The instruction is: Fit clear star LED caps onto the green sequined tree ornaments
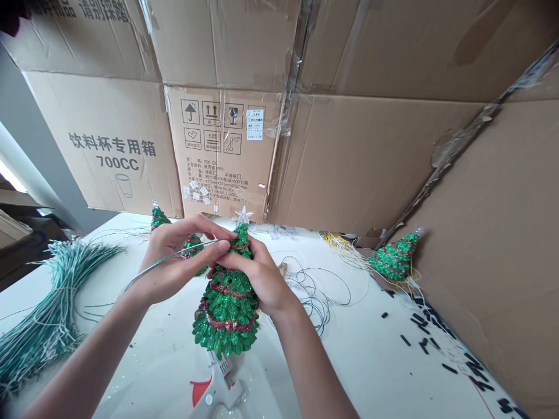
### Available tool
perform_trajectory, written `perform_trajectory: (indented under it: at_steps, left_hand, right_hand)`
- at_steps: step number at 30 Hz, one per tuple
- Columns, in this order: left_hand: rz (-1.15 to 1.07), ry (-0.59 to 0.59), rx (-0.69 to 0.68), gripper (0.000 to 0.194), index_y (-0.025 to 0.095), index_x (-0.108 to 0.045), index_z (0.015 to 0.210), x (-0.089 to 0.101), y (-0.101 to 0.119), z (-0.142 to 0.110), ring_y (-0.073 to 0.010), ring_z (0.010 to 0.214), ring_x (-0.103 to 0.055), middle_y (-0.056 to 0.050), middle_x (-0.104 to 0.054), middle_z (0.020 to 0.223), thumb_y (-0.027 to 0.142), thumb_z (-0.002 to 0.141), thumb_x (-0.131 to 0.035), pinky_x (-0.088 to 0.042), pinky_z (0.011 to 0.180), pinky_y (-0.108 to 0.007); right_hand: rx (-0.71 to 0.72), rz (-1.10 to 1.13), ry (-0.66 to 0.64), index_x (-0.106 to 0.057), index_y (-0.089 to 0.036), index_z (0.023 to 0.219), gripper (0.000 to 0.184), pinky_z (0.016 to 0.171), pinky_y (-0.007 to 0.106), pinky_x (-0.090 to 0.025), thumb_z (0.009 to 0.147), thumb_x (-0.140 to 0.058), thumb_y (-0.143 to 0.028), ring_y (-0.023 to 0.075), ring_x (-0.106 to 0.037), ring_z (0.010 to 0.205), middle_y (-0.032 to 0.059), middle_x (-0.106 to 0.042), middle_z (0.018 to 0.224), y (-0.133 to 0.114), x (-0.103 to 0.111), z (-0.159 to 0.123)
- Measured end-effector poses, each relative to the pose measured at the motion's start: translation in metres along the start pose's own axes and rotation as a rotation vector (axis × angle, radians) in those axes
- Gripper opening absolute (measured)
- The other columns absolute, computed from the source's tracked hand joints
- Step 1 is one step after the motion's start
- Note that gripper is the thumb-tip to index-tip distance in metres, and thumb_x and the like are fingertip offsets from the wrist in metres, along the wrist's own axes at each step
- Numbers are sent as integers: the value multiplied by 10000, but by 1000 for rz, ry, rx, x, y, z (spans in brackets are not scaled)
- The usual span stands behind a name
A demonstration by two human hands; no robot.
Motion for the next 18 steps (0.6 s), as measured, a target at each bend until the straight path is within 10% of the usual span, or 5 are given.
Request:
perform_trajectory:
  at_steps: [18]
  left_hand:
    - [79,82,137,157,267,-860,913,3,-12,8,-164,806,-745,-6,-828,886,421,924,-831,-572,756,-291]
  right_hand:
    - [-132,-8,-29,-718,-205,980,293,632,343,-632,763,-909,-246,218,-746,685,42,-779,811,-2,-9,-3]
Point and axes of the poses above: each hand's wrist, its own z-axis towards the middle knuckle, its own x-axis out of the back of the hand, y = z × x, the point moved 1 cm from there along z, towards the middle knuckle
